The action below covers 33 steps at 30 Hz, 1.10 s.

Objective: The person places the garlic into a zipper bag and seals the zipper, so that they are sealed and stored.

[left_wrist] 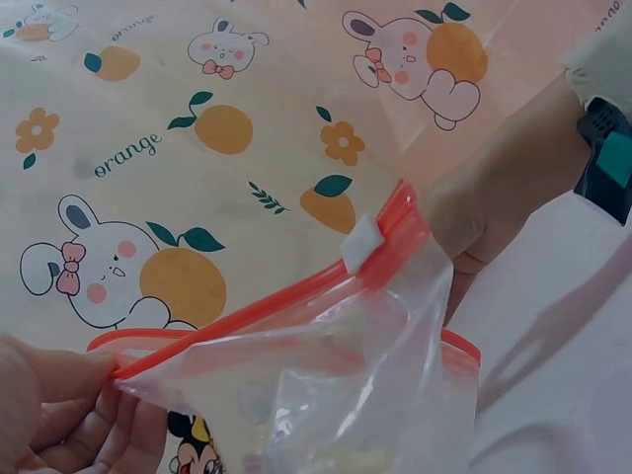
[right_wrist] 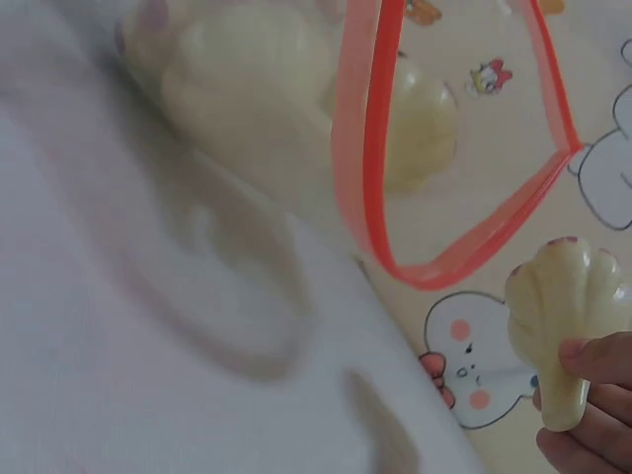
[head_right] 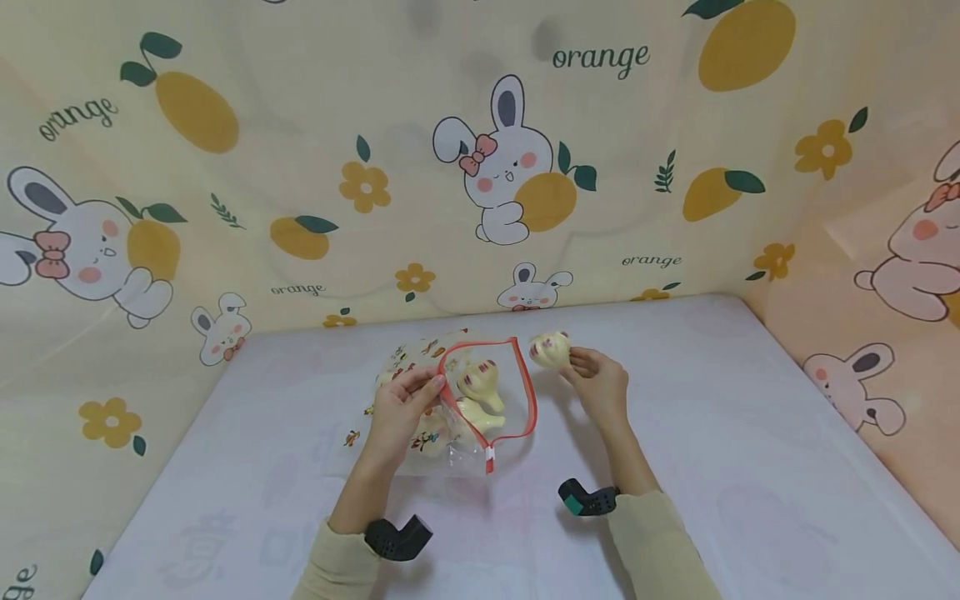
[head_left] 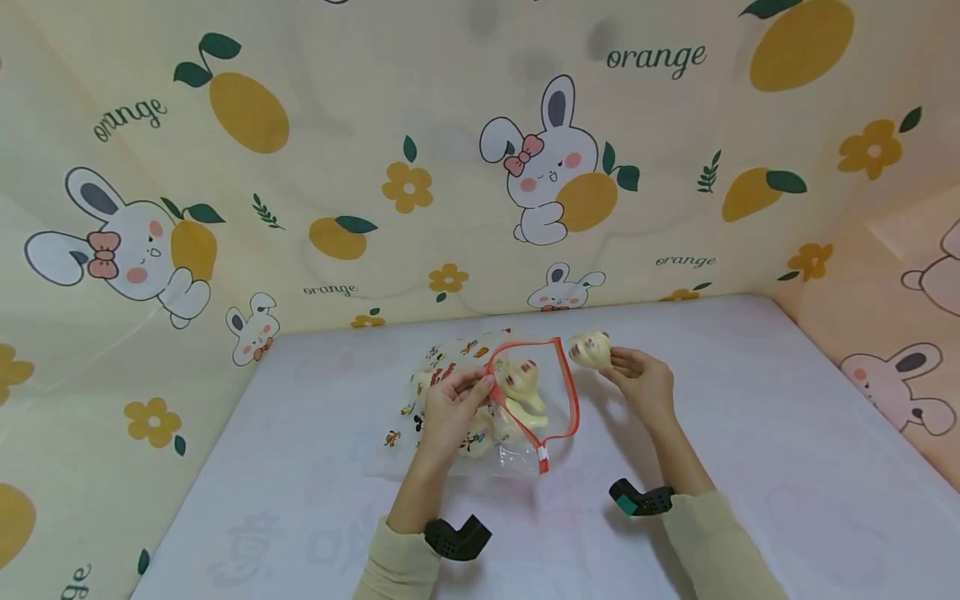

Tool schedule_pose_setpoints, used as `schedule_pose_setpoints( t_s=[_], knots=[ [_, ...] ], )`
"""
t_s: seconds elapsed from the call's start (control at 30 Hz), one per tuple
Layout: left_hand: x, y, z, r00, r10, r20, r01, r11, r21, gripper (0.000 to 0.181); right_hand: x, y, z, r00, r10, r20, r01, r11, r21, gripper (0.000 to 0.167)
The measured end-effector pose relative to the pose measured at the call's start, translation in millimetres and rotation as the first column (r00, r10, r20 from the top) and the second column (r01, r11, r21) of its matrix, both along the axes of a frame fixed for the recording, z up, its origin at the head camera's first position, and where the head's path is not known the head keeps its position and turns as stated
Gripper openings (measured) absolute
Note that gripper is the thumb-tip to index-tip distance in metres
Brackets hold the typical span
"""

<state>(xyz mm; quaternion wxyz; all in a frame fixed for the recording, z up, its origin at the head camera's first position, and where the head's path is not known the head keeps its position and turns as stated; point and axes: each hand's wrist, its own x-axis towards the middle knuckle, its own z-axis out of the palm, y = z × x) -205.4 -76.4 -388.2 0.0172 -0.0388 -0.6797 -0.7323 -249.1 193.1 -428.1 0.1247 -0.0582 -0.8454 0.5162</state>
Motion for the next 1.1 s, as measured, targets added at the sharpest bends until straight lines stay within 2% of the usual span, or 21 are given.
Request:
schedule_pose_setpoints(
  t_s=[0.13, 0.57, 0.83, 1.1],
  knots=[
    [-1.2, -0.5, -1.3, 1.000, -0.003, -0.017, 0.003, 1.000, 0.012, 0.026, 3.3, -3, 2.9, 1.000, 0.015, -0.018, -0.016, 0.999, -0.045, 0.038],
    [-0.5, -1.9, -1.4, 1.000, -0.006, -0.022, 0.006, 1.000, 0.003, 0.026, 15.7, -10, 14.6, 0.999, 0.044, -0.032, -0.046, 0.996, -0.074, 0.039],
    [0.3, -3.4, 2.7, 1.000, 0.004, 0.005, -0.004, 1.000, 0.024, 0.024, 20.7, -14, 22.1, 0.998, 0.060, -0.019, -0.062, 0.992, -0.107, 0.038],
    [0.9, -4.9, 4.8, 1.000, 0.003, 0.011, -0.003, 1.000, 0.031, 0.024, 23.4, -17, 28.9, 0.997, 0.054, -0.062, -0.063, 0.987, -0.145, 0.037]
  ],
)
